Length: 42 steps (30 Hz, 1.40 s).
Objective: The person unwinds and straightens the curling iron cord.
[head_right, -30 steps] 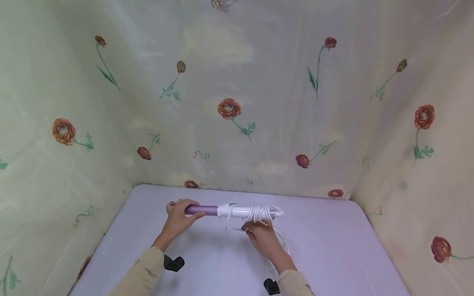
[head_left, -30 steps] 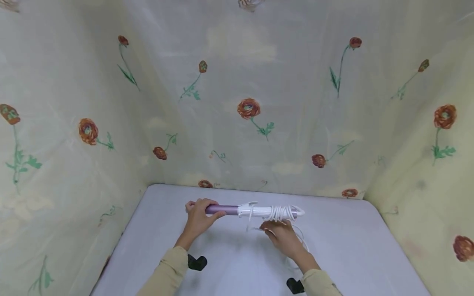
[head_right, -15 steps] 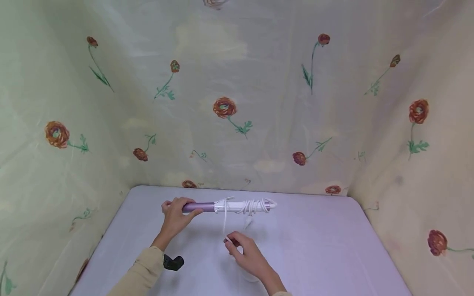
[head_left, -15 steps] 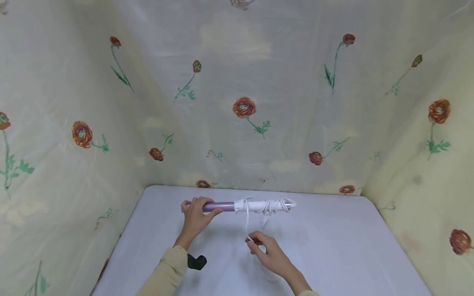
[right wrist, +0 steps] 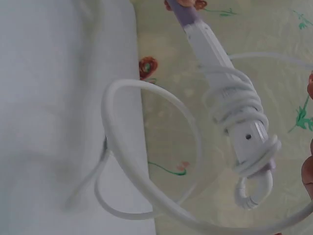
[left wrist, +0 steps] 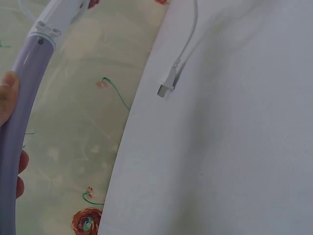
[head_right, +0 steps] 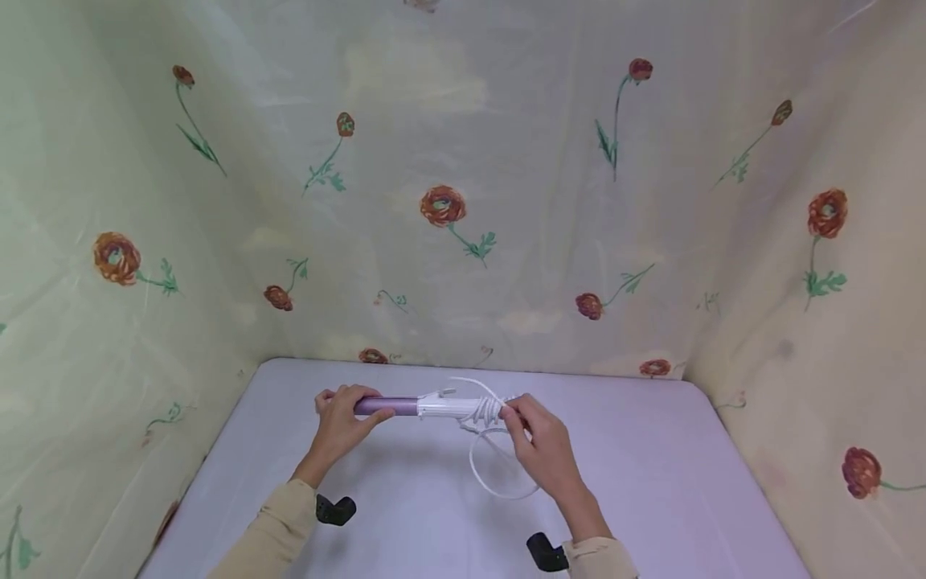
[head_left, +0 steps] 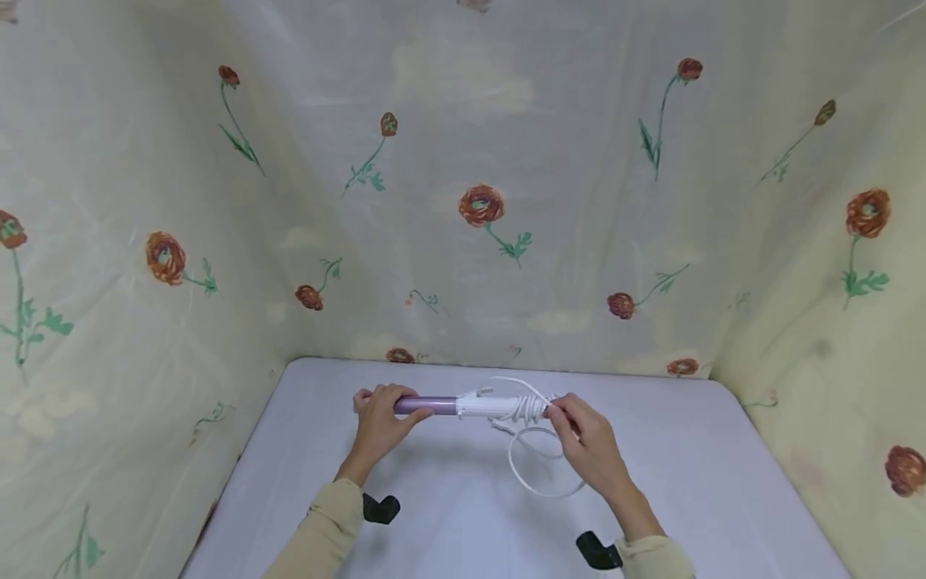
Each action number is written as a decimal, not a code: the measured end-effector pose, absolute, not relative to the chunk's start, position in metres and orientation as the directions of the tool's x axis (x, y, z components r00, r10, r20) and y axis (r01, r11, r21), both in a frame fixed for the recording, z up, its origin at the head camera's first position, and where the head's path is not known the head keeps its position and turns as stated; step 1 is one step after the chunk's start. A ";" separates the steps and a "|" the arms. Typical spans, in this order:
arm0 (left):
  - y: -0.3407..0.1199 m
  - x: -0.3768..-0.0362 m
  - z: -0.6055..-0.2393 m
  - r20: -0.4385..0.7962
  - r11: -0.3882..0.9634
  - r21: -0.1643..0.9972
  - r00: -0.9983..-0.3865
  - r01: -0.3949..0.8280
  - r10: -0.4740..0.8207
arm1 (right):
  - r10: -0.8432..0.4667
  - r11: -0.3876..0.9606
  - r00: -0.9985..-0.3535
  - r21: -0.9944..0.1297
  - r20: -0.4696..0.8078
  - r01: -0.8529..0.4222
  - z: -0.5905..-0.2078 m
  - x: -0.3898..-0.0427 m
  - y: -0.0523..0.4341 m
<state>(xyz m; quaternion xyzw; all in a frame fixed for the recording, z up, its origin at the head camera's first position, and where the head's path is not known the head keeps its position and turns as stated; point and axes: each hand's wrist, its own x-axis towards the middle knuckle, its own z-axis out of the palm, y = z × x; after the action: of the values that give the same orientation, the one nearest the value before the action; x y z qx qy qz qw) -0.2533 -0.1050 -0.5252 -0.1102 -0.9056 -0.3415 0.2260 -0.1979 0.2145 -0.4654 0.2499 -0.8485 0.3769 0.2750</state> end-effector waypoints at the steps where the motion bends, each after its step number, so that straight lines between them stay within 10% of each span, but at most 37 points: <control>1: -0.105 -0.253 -0.525 0.482 0.738 0.570 -0.874 0.362 0.057 | -0.207 0.598 -0.726 -0.503 0.656 -0.624 -0.462 -0.203 0.219; 17: -0.113 -0.251 -0.521 0.404 0.662 0.640 -0.904 0.389 0.140 | -0.165 0.623 -0.952 -0.721 0.259 -0.304 -0.489 -0.254 0.266; 27: -0.120 -0.252 -0.526 0.341 0.658 0.712 -0.940 0.246 -0.018 | -0.010 0.634 -0.903 -0.695 0.430 -0.338 -0.527 -0.256 0.280; 36: -0.116 -0.257 -0.521 0.365 0.639 0.723 -0.931 0.261 -0.032 | -0.309 0.851 -0.914 -0.352 0.264 -0.389 -0.538 -0.243 0.249; 42: -0.102 -0.255 -0.520 0.440 0.698 0.642 -0.898 0.317 0.003 | -0.256 0.547 -0.953 -0.788 0.164 -0.283 -0.526 -0.224 0.202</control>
<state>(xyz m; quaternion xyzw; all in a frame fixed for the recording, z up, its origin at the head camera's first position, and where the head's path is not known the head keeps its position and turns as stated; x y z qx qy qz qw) -0.2554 -0.1021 -0.5203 -0.0889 -0.8978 -0.3782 0.2073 -0.2245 0.2023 -0.5258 0.1532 -0.8793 0.4508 0.0148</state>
